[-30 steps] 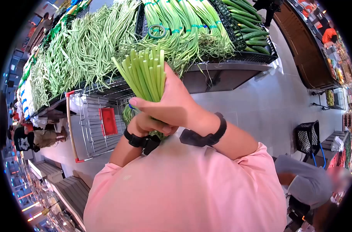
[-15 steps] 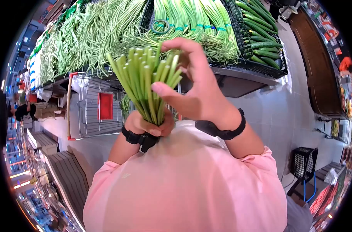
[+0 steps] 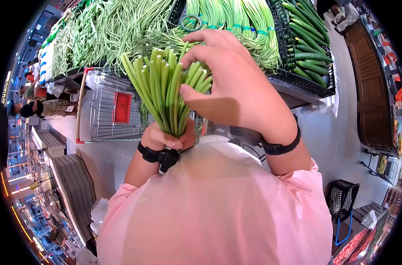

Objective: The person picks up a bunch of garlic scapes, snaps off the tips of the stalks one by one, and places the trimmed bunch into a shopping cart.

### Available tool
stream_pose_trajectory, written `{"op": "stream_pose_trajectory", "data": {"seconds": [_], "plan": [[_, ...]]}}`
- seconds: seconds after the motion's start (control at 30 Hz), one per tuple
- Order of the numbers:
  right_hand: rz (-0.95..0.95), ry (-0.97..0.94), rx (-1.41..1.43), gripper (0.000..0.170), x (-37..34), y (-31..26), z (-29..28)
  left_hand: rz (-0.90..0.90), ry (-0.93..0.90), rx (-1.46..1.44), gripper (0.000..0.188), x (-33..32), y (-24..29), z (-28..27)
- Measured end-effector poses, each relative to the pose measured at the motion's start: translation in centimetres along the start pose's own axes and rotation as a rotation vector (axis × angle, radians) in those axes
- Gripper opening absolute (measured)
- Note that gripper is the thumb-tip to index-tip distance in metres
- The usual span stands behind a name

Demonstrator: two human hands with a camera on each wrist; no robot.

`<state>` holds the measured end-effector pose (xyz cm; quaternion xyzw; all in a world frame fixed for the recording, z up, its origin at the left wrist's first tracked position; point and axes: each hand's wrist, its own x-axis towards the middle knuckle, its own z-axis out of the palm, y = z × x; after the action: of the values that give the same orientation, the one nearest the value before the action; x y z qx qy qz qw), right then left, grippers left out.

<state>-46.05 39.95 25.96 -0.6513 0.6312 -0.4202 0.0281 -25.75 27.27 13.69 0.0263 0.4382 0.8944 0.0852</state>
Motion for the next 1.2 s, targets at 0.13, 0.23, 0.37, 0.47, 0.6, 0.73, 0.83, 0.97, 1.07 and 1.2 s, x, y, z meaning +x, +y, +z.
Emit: {"op": "stream_pose_trajectory", "data": {"seconds": [0.13,0.23,0.37,0.47,0.6,0.73,0.83,0.97,1.07,1.2], "plan": [[0.020,-0.023,0.037,0.028,-0.2,0.6,0.3,-0.028,0.101,-0.003,0.030,-0.6,0.0,0.5],[0.011,-0.011,0.167,0.025,-0.1,0.5,0.8,0.015,0.119,0.059,0.031,-0.7,-0.1,0.5],[0.011,0.055,0.254,0.021,0.4,0.5,2.0,0.007,0.045,0.012,0.033,-0.6,0.2,0.0],[0.105,0.076,0.349,0.017,0.4,-0.3,2.4,0.013,0.023,0.025,0.034,-0.7,0.5,-0.4],[0.203,0.134,0.524,0.013,0.7,-0.6,2.6,0.027,-0.067,-0.011,0.036,-0.3,1.3,-0.4],[0.132,0.187,0.547,0.011,1.0,-0.5,2.8,0.054,-0.068,-0.009,0.036,0.0,1.5,-0.4],[0.174,0.262,0.550,0.013,0.8,-0.5,3.7,0.052,-0.052,0.006,0.034,0.0,1.6,-0.6],[0.061,0.430,0.437,0.014,0.9,0.0,4.9,0.026,-0.019,-0.002,0.033,-0.2,1.8,-0.3],[0.015,0.442,0.445,0.013,0.9,0.2,5.2,0.046,-0.019,0.013,0.034,0.0,1.8,0.3],[0.040,0.328,0.423,0.018,0.2,0.4,4.8,0.040,-0.007,-0.011,0.034,0.0,1.3,0.6]]}}
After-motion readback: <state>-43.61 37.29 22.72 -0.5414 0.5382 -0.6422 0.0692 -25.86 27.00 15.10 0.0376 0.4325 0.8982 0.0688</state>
